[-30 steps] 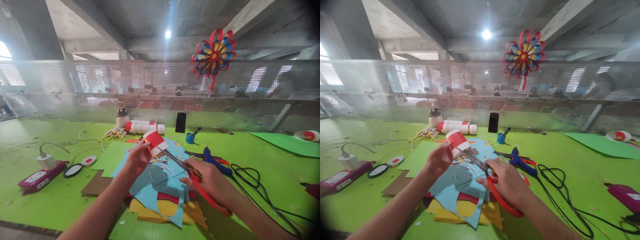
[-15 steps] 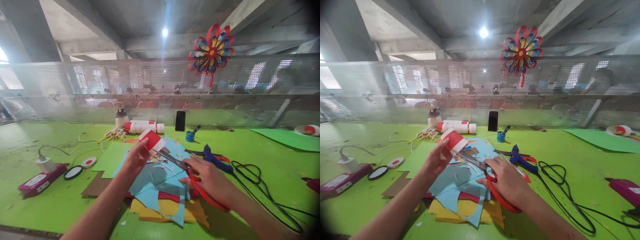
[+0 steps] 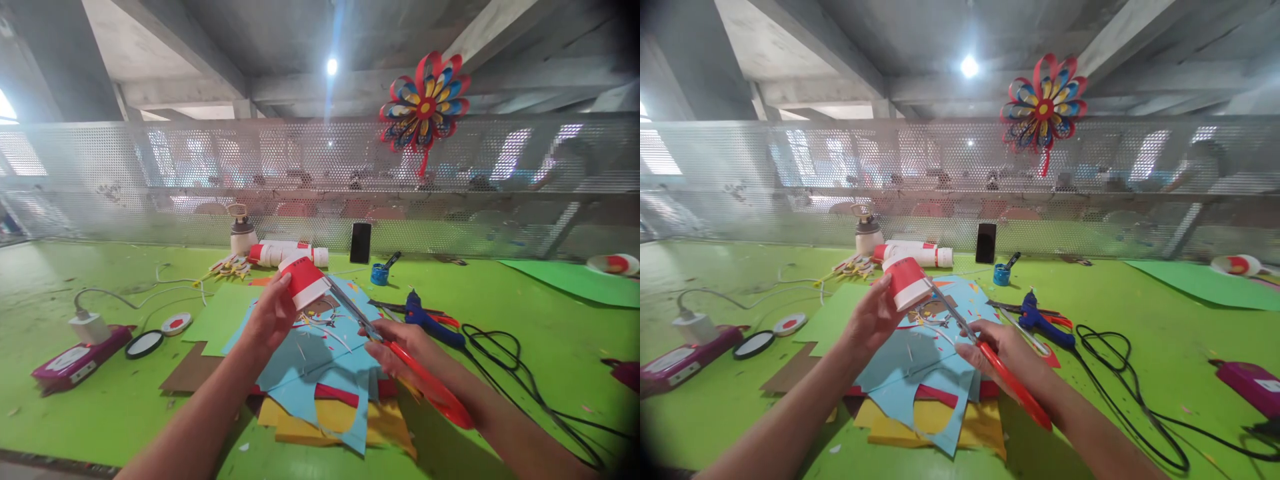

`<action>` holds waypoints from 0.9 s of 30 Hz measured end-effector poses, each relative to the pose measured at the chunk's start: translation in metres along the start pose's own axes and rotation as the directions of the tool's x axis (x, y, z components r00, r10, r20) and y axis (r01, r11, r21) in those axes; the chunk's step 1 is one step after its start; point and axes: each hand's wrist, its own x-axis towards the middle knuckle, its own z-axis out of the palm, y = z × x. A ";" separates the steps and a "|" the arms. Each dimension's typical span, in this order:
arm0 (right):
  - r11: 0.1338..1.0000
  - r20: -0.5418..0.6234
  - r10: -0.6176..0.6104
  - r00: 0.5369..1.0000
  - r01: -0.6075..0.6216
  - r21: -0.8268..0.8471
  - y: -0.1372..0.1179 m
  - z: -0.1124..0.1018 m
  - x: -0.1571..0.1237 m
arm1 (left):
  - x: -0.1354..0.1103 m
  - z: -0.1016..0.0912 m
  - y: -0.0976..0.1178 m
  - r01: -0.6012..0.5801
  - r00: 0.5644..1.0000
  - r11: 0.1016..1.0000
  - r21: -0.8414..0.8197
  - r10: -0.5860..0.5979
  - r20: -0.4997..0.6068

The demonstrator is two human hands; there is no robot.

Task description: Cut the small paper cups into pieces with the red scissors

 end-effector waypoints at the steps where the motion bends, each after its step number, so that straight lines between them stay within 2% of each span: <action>1: 1.000 0.001 -0.008 1.000 0.008 -0.029 -0.003 0.000 -0.001 | -0.001 0.000 0.001 -0.002 1.000 1.000 -0.010 0.002 0.013; 5: 0.951 -0.098 -0.096 0.991 0.062 -0.301 -0.007 0.001 -0.005 | -0.001 0.000 0.002 0.077 0.996 0.996 -0.047 -0.075 0.046; 7: 0.872 -0.145 -0.190 0.971 0.099 -0.480 -0.005 0.001 -0.006 | -0.001 0.000 0.001 0.094 0.995 0.994 -0.054 -0.092 0.044; 9: 0.770 -0.145 -0.286 0.947 0.137 -0.624 -0.002 0.002 -0.006 | 0.001 -0.002 -0.001 0.068 0.997 0.997 -0.042 -0.067 0.025; 11: 0.704 -0.125 -0.345 0.930 0.168 -0.690 0.000 0.003 -0.006 | 0.002 -0.003 -0.004 0.042 0.999 0.999 -0.019 -0.042 0.008; 14: 0.682 -0.115 -0.379 0.918 0.194 -0.705 -0.002 0.005 -0.007 | 0.003 -0.003 -0.006 0.027 1.000 0.999 0.025 -0.027 -0.003; 17: 0.729 -0.129 -0.339 0.932 0.174 -0.662 -0.005 0.006 -0.008 | 0.004 -0.002 -0.006 0.022 1.000 0.999 0.047 -0.021 -0.011; 20: 0.872 -0.116 -0.177 0.977 0.102 -0.479 -0.008 0.003 -0.007 | 0.004 0.000 -0.005 0.013 1.000 0.999 0.044 -0.013 -0.018; 22: 0.956 -0.044 -0.025 0.999 0.011 -0.293 -0.011 0.000 -0.006 | 0.003 0.001 -0.006 0.003 1.000 0.999 0.047 -0.002 -0.025; 24: 0.988 0.059 0.075 0.995 -0.066 -0.140 -0.014 -0.002 -0.007 | 0.003 0.002 -0.007 0.001 1.000 0.998 0.057 0.000 -0.017; 27: 0.988 0.191 0.091 0.977 -0.112 0.106 -0.019 0.000 -0.011 | 0.002 0.001 -0.010 -0.011 1.000 0.998 0.061 0.010 0.025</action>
